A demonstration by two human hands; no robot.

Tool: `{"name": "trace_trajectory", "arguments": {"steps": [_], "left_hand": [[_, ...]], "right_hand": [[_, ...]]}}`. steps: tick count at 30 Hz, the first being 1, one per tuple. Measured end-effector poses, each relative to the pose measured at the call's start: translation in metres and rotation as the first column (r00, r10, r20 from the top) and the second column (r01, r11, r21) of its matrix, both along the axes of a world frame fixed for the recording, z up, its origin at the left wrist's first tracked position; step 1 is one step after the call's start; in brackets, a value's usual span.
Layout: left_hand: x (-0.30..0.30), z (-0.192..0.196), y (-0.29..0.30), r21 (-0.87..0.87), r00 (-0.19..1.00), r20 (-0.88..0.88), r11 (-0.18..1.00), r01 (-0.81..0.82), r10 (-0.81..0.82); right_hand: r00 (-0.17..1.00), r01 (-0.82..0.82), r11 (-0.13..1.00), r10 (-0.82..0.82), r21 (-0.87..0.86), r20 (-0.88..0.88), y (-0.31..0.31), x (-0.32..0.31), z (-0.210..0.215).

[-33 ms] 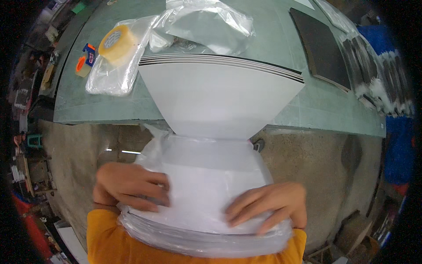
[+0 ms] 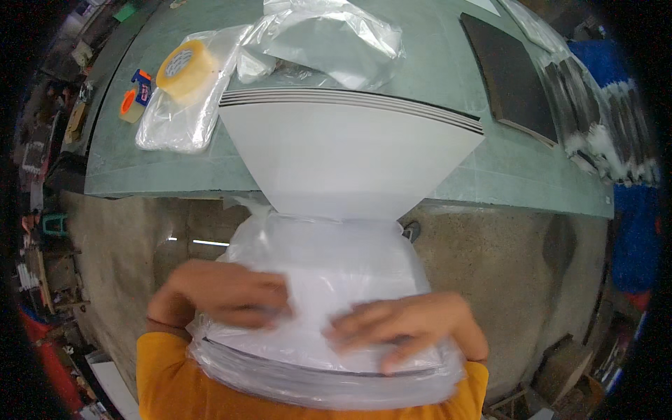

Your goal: The person wraps individual black folders in plastic film, smoothing the plastic over the folders by hand.

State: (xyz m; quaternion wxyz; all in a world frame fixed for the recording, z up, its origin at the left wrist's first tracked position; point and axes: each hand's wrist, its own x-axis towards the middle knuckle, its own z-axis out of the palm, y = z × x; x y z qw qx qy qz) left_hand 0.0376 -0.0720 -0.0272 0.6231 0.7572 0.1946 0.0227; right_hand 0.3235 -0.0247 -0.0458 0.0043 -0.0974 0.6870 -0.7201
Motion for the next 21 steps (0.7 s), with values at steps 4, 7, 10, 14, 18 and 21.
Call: {"name": "trace_trajectory", "arguments": {"steps": [4,7,10,14,18,21], "left_hand": [[0.021,-0.137,0.001,0.321,0.733,-0.485,0.877,-0.357,0.477],[0.004,-0.198,0.012,0.391,0.763,-0.407,0.851,-0.351,0.502],[0.029,-0.154,0.037,0.373,0.777,-0.289,0.813,-0.447,0.56],[0.067,-0.027,0.052,0.011,0.618,0.25,0.636,-0.771,0.745],[0.031,-0.006,0.056,-0.113,0.409,0.441,0.501,-0.858,0.799],[0.032,-0.024,0.045,-0.221,0.367,0.266,0.426,-0.877,0.892]], "right_hand": [[0.85,0.214,0.935,-0.321,0.282,0.418,-0.003,0.0,-0.124],[0.617,0.24,0.805,-0.558,0.543,0.554,0.011,0.001,-0.165],[0.603,-0.012,0.882,-0.369,0.471,0.707,0.039,-0.029,-0.125],[0.807,0.426,0.892,-0.45,0.151,0.382,0.03,-0.071,-0.053],[0.801,0.591,0.784,-0.544,-0.19,0.25,0.039,-0.078,-0.025],[0.799,0.6,0.761,-0.554,-0.248,0.235,0.035,-0.074,-0.022]]}}
